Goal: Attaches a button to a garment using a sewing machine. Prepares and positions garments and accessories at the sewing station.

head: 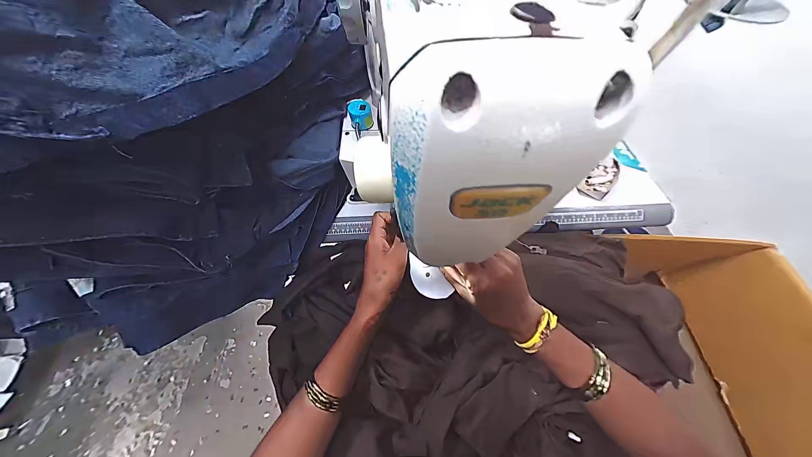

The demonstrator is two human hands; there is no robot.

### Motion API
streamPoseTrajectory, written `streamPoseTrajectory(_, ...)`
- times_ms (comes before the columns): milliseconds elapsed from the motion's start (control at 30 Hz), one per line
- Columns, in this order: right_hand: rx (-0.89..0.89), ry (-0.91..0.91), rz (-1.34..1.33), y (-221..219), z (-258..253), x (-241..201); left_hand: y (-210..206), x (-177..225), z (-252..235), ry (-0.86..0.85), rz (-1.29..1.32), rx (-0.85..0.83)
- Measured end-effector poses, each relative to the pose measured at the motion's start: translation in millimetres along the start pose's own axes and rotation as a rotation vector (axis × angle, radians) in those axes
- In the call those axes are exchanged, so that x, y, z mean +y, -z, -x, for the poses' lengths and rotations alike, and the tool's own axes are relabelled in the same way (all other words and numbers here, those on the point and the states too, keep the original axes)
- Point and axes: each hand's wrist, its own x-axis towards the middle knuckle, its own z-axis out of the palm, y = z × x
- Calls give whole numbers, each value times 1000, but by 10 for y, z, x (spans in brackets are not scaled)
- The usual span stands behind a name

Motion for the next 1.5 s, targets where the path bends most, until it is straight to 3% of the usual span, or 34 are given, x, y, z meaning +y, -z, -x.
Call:
streamPoseTrajectory(200, 12, 59, -32, 1, 11, 90, 3, 18, 41, -12, -69, 40)
streamPoseTrajectory(367, -31, 32, -19, 45, 73, 105, 124, 20, -16, -4, -56, -74)
streamPoseTrajectory(467, -47, 49, 14, 76, 88, 102, 454, -99, -91, -80, -108, -110)
streamPoseTrajectory(633, -34, 32, -1, 80, 144, 151, 1353, -227, -14, -146, -617, 47)
streamPoseTrajectory(733, -39, 1, 12, 44, 135, 120, 1583, -274, 117, -120, -785, -58)
streamPoseTrajectory(833, -35, -19, 30, 22, 126, 76, 1509, -328, 218, -21, -850, -249)
streamPoseTrajectory(967, -24, -34, 40, 26, 112, 66, 1268, -340, 120, -141, -748, -154)
streamPoseTrajectory(1067, -32, -11, 39, 38, 97, 77, 924, -195, -92, -230, -462, -219)
streamPoseTrajectory(1167, -22, 12, 35, 29, 73, 70, 484, -162, -234, -179, -23, -341)
streamPoseTrajectory(1267, -24, 34, 63, 38, 58, 68, 186, -92, -203, -83, 110, -231)
streamPoseTrajectory(1400, -48, 44, 52, 52, 59, 92, 57, 21, -57, -38, 44, -43)
streamPoseTrajectory(1500, -58, 56, 9, 57, 57, 139, 12, -7, -40, -72, 23, 7)
